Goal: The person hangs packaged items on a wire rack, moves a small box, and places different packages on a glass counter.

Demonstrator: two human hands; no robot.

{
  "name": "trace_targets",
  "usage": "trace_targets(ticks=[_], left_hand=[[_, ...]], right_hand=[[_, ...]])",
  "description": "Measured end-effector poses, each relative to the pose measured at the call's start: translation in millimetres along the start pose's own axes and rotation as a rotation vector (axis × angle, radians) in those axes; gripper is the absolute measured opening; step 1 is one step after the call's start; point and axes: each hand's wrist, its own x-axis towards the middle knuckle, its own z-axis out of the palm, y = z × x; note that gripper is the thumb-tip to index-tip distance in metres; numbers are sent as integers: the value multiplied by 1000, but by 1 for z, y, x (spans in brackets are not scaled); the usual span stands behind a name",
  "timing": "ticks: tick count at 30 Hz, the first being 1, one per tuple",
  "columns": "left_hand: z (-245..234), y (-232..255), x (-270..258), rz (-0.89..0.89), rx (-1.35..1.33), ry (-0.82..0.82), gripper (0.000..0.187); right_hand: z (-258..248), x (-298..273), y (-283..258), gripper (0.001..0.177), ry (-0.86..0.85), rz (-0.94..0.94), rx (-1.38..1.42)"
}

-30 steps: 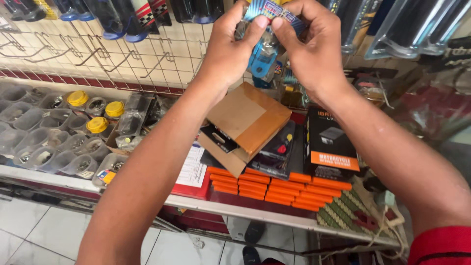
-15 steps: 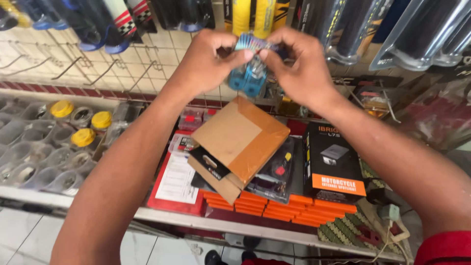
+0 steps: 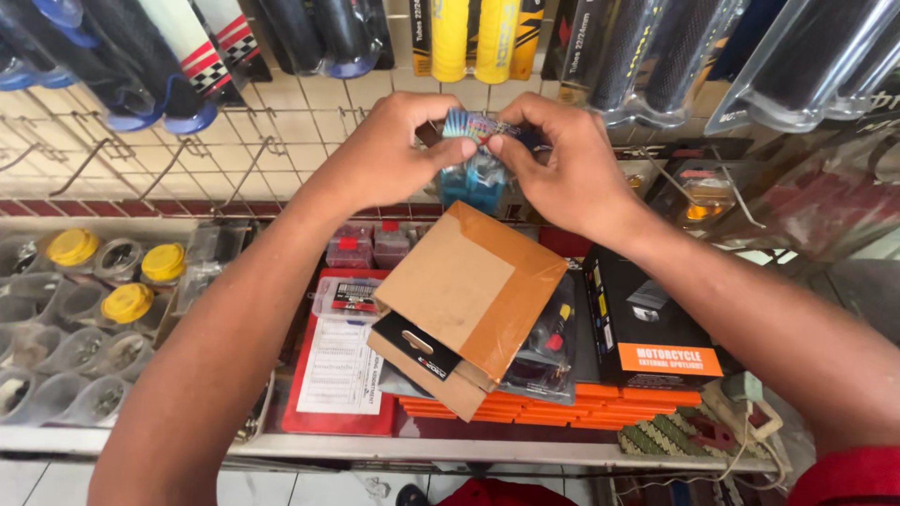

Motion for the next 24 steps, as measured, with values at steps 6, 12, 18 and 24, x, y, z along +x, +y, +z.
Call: trace_targets(ticks=[6,12,18,24], left_hand=[[-4,12,-8,177,41,53,22],[-15,21,-16,98,-71,39,20],[-5,7,-17,78,-104,14,18],[7,-1,-11,-4,-84,25,17]], right_hand=[[0,-6,-7,11,46,-74,8],[-3,-8,-22,11,55,-145,-36],[2,-9,-28,13,-27,22,-126],[5,-7,-4,13,-20,35,-110]])
